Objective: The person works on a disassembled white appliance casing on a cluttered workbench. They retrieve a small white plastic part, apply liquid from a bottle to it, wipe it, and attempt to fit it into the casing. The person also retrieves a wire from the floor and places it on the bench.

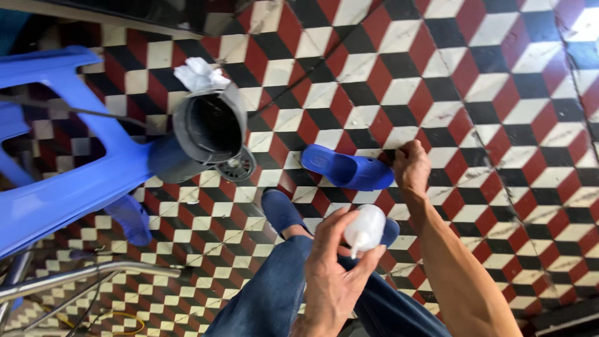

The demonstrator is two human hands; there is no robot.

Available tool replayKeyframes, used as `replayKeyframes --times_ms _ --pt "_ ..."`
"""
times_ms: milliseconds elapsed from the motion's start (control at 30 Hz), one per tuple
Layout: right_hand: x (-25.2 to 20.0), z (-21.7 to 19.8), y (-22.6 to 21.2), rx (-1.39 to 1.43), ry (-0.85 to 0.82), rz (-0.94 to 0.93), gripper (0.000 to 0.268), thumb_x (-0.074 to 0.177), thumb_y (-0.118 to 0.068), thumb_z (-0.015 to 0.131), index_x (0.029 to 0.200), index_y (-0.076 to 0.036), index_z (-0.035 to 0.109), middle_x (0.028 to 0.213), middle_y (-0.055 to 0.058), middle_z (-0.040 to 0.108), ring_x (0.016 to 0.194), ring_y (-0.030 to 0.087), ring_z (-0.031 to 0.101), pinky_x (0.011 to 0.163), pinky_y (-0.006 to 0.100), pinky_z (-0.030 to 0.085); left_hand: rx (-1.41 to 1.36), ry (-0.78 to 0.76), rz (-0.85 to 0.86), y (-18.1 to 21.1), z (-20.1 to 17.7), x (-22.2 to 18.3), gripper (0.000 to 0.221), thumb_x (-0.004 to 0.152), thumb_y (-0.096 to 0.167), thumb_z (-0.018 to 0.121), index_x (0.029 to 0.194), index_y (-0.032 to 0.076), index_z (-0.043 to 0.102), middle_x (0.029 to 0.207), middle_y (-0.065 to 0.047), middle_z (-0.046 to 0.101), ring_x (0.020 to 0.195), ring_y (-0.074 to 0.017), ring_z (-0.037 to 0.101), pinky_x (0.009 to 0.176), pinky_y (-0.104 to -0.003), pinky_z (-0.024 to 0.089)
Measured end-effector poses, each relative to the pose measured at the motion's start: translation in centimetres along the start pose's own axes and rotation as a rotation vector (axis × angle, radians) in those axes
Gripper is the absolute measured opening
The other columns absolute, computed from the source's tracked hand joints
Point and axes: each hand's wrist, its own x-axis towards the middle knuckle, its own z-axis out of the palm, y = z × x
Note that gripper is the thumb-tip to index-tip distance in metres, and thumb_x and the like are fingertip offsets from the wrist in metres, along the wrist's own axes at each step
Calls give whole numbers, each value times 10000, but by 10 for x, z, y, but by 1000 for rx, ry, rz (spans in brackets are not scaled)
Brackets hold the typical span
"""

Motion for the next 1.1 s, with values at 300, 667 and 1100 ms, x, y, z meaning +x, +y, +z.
replayKeyframes --times_ms 300,667,1100 --pt "-25 -75 -70 -33 -122 78 256 885 -195 697 952 52 705 879 259 724 833 363 728 762 434 557 18 20 94 13 -5 -21 605 799 204 874 1339 131 611 1386 -119 618 1065 -239 712 714 -297 622" --pt "-201 -303 -290 601 -361 199 221 865 -105 708 1004 59 655 902 137 754 779 175 719 707 324 590 19 93 120 139 -107 -183 570 787 200 872 1289 122 614 1332 -91 650 1017 -228 728 696 -300 613" --pt "-376 -451 -454 672 -893 -36 264 961 -130 634 1105 88 670 871 138 759 762 198 745 710 310 601 -201 650 22 196 -209 -438 550 806 178 841 1300 97 613 1161 -80 721 932 -173 709 730 -307 568"
